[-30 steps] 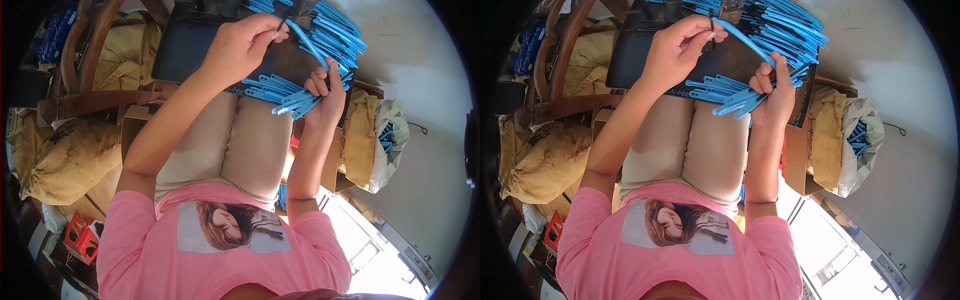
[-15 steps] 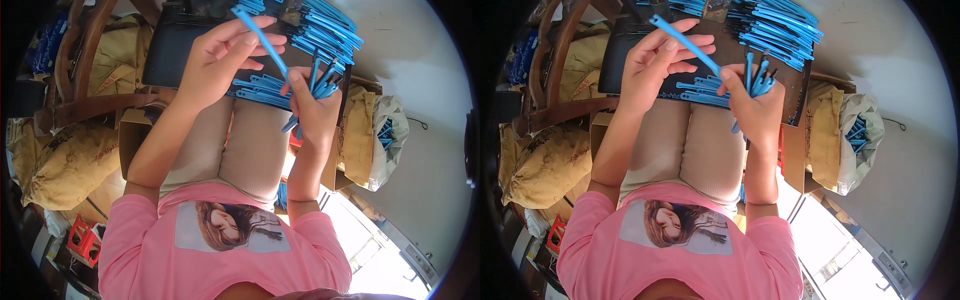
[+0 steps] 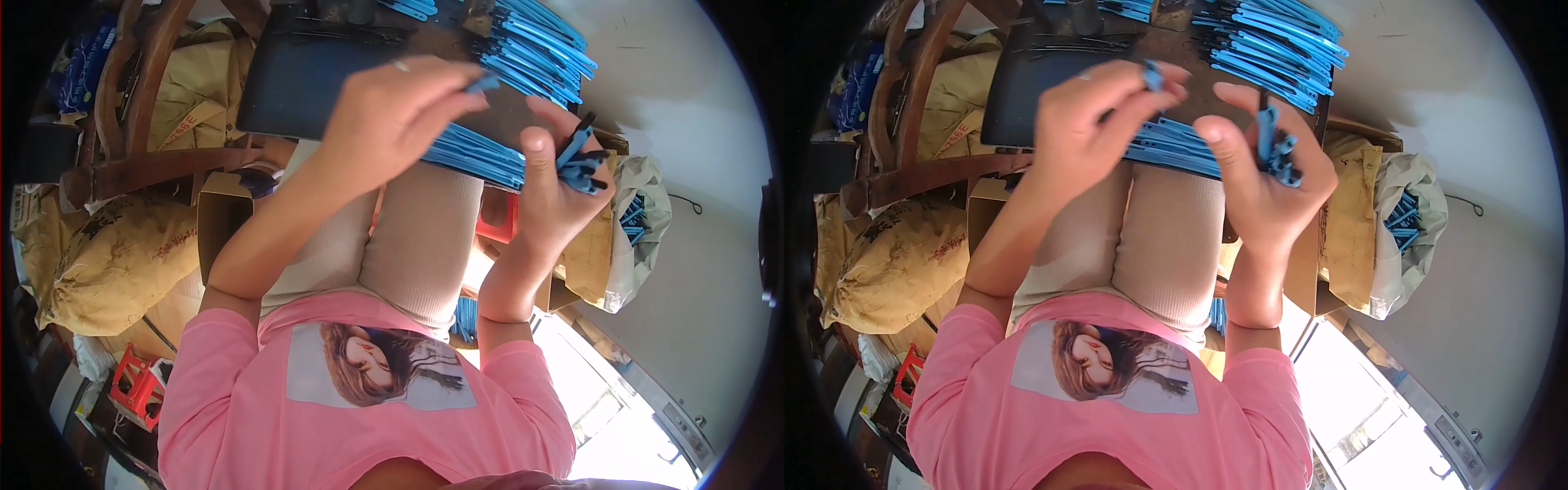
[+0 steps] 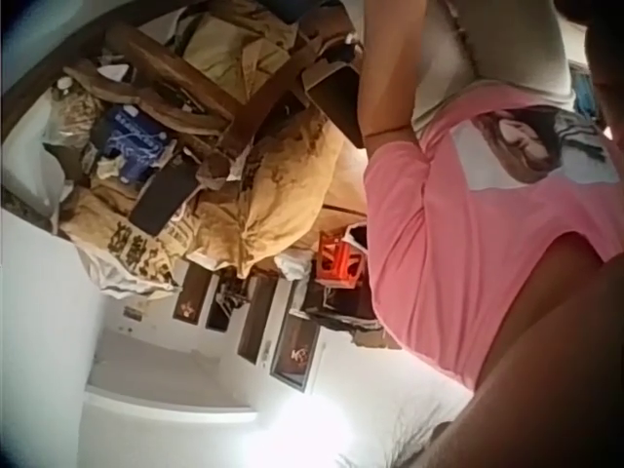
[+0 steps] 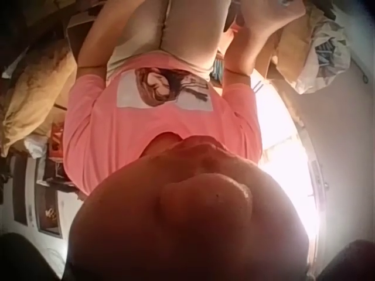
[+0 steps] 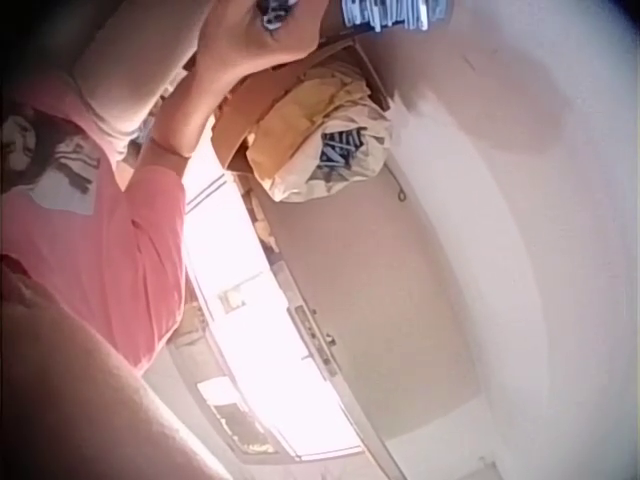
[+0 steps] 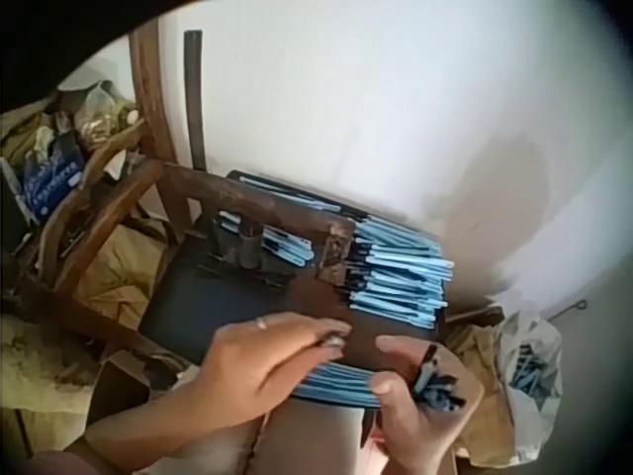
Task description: Manually attaching zipper pulls to precut blue zipper tape strips.
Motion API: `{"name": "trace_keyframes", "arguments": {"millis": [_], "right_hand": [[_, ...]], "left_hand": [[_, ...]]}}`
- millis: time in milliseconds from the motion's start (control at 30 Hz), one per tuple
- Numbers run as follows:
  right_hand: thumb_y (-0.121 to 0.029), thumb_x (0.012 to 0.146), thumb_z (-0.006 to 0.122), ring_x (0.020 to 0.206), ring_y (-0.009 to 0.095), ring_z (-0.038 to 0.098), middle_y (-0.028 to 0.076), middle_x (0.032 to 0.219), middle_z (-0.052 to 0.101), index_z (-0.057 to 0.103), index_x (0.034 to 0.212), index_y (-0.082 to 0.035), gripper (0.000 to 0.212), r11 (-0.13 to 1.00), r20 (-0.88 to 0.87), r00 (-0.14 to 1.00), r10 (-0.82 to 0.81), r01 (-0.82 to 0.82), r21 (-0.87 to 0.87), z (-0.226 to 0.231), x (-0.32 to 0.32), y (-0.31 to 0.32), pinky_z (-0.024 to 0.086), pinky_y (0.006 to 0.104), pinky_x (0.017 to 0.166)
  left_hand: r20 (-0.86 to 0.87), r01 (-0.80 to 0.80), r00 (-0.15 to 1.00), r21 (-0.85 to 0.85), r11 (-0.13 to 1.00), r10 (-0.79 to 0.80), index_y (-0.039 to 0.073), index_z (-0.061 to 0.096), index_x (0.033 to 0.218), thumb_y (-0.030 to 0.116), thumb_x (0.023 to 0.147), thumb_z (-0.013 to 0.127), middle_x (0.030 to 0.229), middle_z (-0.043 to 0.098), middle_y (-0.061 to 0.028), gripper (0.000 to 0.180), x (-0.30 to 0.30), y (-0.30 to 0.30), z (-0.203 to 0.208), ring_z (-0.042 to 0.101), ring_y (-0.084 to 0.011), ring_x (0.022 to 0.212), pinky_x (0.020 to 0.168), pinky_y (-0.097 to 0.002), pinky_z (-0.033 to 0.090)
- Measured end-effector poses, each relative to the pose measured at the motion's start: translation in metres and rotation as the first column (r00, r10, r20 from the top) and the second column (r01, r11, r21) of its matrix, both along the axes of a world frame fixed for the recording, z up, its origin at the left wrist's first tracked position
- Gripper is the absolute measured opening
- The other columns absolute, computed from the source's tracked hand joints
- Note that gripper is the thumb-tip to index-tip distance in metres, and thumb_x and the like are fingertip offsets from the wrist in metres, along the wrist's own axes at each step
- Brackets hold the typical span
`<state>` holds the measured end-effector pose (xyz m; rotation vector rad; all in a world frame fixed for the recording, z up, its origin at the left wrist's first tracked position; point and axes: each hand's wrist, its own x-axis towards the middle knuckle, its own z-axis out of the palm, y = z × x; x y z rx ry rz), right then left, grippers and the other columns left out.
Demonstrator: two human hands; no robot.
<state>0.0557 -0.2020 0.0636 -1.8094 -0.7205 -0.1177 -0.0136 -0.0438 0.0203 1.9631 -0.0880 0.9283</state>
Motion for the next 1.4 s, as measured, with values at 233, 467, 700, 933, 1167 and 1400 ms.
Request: {"name": "trace_keyframes", "arguments": {"millis": [233, 467, 700, 933, 1167, 1400], "right_hand": [[-0.006, 0.073, 0.078, 0.064, 0.008, 0.052, 0.001, 0.072, 0.059, 0.067, 0.091, 0.002, 0.022, 0.990, 0.136, 0.981, 0.136, -0.139, 0.011, -0.023, 0.005, 0.019, 0.039, 0.0195, 0.054], [-0.025, 0.098, 0.050, 0.067, 0.028, 0.065, 0.015, 0.074, 0.057, 0.043, 0.072, 0.001, 0.037, 0.926, 0.402, 0.911, 0.096, -0.230, 0.300, -0.030, 0.028, 0.011, 0.055, 0.0378, 0.058], [-0.007, 0.086, 0.068, 0.062, 0.013, 0.057, 0.008, 0.073, 0.062, 0.063, 0.087, 0.005, 0.013, 0.990, 0.258, 0.956, 0.138, -0.131, -0.045, -0.012, 0.035, -0.015, 0.044, 0.0210, 0.058], [-0.015, 0.076, 0.075, 0.076, 0.026, 0.060, 0.011, 0.088, 0.065, 0.066, 0.097, 0.001, 0.028, 0.661, 0.041, 0.889, 0.457, -0.309, -0.684, -0.019, 0.052, -0.011, 0.047, 0.0317, 0.071], [-0.009, 0.077, 0.071, 0.081, 0.033, 0.059, 0.016, 0.087, 0.061, 0.064, 0.093, 0.005, 0.023, 0.538, -0.020, 0.820, 0.572, -0.394, -0.745, -0.021, 0.059, -0.002, 0.046, 0.0365, 0.072], [-0.007, 0.074, 0.069, 0.082, 0.037, 0.059, 0.019, 0.088, 0.062, 0.063, 0.093, 0.005, 0.023, 0.522, -0.048, 0.781, 0.623, -0.461, -0.718, -0.028, 0.066, 0.000, 0.047, 0.0385, 0.073]], "left_hand": [[-0.042, 0.055, 0.998, 0.030, 0.998, -0.053, 0.003, 0.066, 0.095, 0.004, 0.078, 0.069, 0.097, 0.068, -0.0103, 0.017, 0.002, -0.008, -0.006, 0.067, -0.0283, 0.083, 0.070, -0.0317, 0.053], [-0.079, -0.141, 0.976, 0.486, 0.862, 0.204, 0.008, 0.067, 0.100, 0.008, 0.076, 0.067, 0.099, 0.067, -0.0078, 0.024, -0.013, 0.061, -0.019, 0.064, -0.0272, 0.085, 0.072, -0.0354, 0.053], [-0.178, -0.139, 0.917, 0.697, 0.704, 0.358, 0.013, 0.069, 0.101, 0.011, 0.081, 0.068, 0.097, 0.068, -0.0007, 0.020, -0.018, 0.097, -0.015, 0.064, -0.0234, 0.085, 0.070, -0.0320, 0.053], [-0.199, -0.048, 0.941, 0.722, 0.690, 0.273, 0.005, 0.063, 0.096, 0.003, 0.084, 0.061, 0.090, 0.065, -0.0069, 0.012, -0.014, 0.084, 0.002, 0.064, -0.0238, 0.082, 0.069, -0.0308, 0.052], [-0.170, -0.071, 0.940, 0.754, 0.654, 0.297, 0.012, 0.067, 0.097, 0.007, 0.080, 0.066, 0.093, 0.065, -0.0009, 0.018, -0.012, 0.090, -0.012, 0.063, -0.0224, 0.084, 0.069, -0.0334, 0.052], [-0.212, -0.030, 0.940, 0.729, 0.684, 0.268, 0.011, 0.065, 0.101, 0.005, 0.081, 0.063, 0.093, 0.063, -0.0023, 0.021, -0.012, 0.086, -0.015, 0.062, -0.0240, 0.083, 0.068, -0.0344, 0.052]]}}
